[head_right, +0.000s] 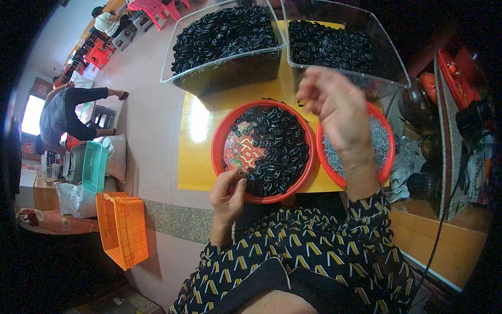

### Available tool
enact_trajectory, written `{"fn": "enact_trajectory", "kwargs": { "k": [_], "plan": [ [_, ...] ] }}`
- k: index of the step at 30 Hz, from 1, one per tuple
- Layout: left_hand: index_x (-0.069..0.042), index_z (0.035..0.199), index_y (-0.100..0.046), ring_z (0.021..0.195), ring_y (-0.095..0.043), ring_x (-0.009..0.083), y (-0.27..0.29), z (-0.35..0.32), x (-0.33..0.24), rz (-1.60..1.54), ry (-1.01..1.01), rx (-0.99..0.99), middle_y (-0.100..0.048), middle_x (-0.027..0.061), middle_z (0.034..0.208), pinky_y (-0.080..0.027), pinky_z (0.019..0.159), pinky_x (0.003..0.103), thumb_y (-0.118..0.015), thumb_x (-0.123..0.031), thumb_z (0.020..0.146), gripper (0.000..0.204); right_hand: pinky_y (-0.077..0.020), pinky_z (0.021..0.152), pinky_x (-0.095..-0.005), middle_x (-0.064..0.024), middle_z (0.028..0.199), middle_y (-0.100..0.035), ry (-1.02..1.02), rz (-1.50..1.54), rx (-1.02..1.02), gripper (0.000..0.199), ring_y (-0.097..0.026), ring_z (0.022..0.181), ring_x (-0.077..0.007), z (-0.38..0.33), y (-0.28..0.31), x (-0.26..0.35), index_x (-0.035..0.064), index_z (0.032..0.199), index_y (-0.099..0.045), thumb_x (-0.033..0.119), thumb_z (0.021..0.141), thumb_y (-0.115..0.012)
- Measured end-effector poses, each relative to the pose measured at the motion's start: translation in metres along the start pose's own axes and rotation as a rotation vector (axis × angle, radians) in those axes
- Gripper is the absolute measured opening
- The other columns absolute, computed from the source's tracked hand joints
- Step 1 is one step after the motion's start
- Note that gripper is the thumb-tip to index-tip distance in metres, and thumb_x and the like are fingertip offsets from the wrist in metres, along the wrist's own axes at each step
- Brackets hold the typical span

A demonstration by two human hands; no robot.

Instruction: The person sorts and assembles small black plastic components by hand at a low workspace table.

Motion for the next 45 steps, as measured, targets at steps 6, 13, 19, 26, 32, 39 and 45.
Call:
{"fn": "enact_trajectory", "kwargs": {
  "k": [6,13,19,26,32,39,45],
  "plan": [
    [0.003,0.087,-0.055,0.065,-0.054,0.0269,0.006,0.018,0.004,0.219,-0.176,-0.034,-0.055,0.0136,0.071,-0.044,0.059,0.031,-0.057,0.009,0.066,0.022,-0.0434,0.055,-0.0202,-0.0048,0.075,-0.058,-0.122,-0.739,0.181,0.013,-0.055,0.063,-0.0098,-0.030,0.008,-0.063,-0.0016,0.090,-0.056,0.005,0.079,-0.052],
    [0.001,0.085,-0.056,0.068,-0.052,0.0306,0.006,0.056,0.011,0.443,-0.326,0.078,-0.056,0.0151,0.074,-0.043,0.061,0.036,-0.054,0.006,0.065,0.020,-0.0431,0.065,-0.0341,-0.0102,0.074,-0.054,0.459,-1.380,0.356,0.013,-0.054,0.070,-0.0255,-0.021,0.000,-0.089,0.0021,0.084,-0.058,0.005,0.071,-0.057],
    [0.001,0.085,-0.056,0.070,-0.052,0.0314,0.009,0.064,0.022,0.481,-0.315,0.077,-0.055,0.0160,0.075,-0.043,0.062,0.037,-0.052,0.006,0.065,0.022,-0.0374,0.066,-0.0342,-0.0097,0.075,-0.045,0.623,-1.619,0.547,0.013,-0.045,0.077,-0.0253,-0.005,-0.021,-0.111,0.0057,0.078,-0.059,0.006,0.067,-0.052],
    [0.000,0.084,-0.057,0.073,-0.053,0.0316,0.010,0.072,0.023,0.468,-0.296,0.127,-0.055,0.0164,0.076,-0.044,0.063,0.037,-0.051,0.006,0.065,0.021,-0.0357,0.068,-0.0338,-0.0080,0.075,-0.047,0.579,-1.741,0.626,0.012,-0.045,0.079,-0.0233,-0.004,-0.013,-0.123,0.0067,0.077,-0.060,0.010,0.069,-0.052],
    [-0.001,0.076,-0.057,0.072,-0.053,0.0314,0.001,0.083,0.025,0.568,-0.323,0.217,-0.055,0.0159,0.076,-0.044,0.064,0.037,-0.053,0.005,0.061,0.017,-0.0398,0.067,-0.0350,-0.0104,0.073,-0.050,0.598,-1.431,0.488,0.009,-0.049,0.076,-0.0265,-0.010,-0.005,-0.107,0.0037,0.074,-0.058,0.006,0.066,-0.055],
    [-0.003,0.072,-0.055,0.070,-0.054,0.0312,0.005,0.091,0.019,0.749,-0.239,0.356,-0.055,0.0145,0.071,-0.045,0.062,0.037,-0.055,0.001,0.059,0.014,-0.0446,0.062,-0.0360,-0.0159,0.075,-0.056,0.474,-1.098,0.385,0.011,-0.055,0.070,-0.0313,-0.039,0.005,-0.077,-0.0029,0.082,-0.057,-0.002,0.071,-0.053],
    [-0.002,0.072,-0.055,0.069,-0.055,0.0298,-0.004,0.093,0.016,0.881,-0.232,0.450,-0.056,0.0149,0.070,-0.046,0.061,0.037,-0.057,-0.003,0.059,0.013,-0.0462,0.060,-0.0307,-0.0139,0.077,-0.058,0.358,-1.039,0.389,0.012,-0.058,0.068,-0.0265,-0.057,0.009,-0.073,-0.0029,0.083,-0.058,-0.002,0.072,-0.055]
  ]
}}
Point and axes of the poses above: each hand's wrist, its own z-axis towards the middle knuckle, its own y-axis out of the back of the hand, x = y × z, the point moved 1 cm from there along z, towards the middle knuckle
